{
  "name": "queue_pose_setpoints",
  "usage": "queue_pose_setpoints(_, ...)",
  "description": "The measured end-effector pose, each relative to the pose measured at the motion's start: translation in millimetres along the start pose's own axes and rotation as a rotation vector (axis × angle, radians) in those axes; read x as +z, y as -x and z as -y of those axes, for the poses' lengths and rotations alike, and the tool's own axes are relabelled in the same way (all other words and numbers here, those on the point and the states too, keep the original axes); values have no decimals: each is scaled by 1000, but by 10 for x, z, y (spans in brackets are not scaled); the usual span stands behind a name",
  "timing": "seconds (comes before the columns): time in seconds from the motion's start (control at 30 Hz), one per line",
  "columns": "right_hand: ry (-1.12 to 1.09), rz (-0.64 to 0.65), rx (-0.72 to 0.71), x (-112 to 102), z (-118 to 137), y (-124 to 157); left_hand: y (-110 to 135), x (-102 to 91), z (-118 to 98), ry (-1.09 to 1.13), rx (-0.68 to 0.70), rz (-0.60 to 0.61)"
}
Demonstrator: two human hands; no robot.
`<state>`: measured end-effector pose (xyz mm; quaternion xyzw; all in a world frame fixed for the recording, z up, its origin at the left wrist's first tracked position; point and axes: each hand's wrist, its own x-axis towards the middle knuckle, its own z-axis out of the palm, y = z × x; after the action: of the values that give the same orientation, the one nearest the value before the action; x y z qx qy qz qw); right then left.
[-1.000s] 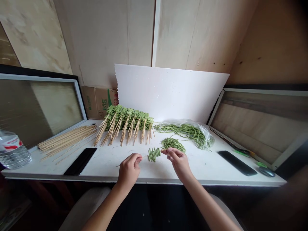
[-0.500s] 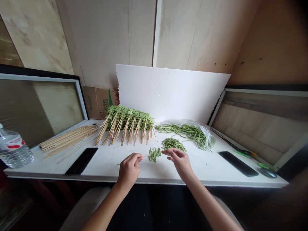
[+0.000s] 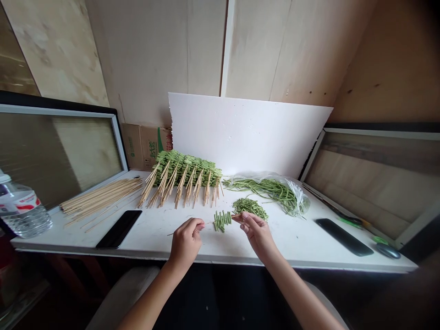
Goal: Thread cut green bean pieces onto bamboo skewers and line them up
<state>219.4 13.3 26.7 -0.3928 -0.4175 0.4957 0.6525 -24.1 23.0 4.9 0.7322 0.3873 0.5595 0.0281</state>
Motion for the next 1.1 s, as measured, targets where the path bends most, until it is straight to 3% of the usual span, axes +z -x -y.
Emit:
queue_pose_setpoints(0.43, 117, -11, -17, -16, 13, 35, 10, -10, -1, -27, 94, 18)
queue_pose_setpoints(0.67, 45, -94, -11, 73, -94, 92, 61, 16, 21, -53, 109, 6)
queue_pose_setpoints(1.1, 12, -136, 7, 128, -186, 140, 40, 0, 16, -111, 164, 0)
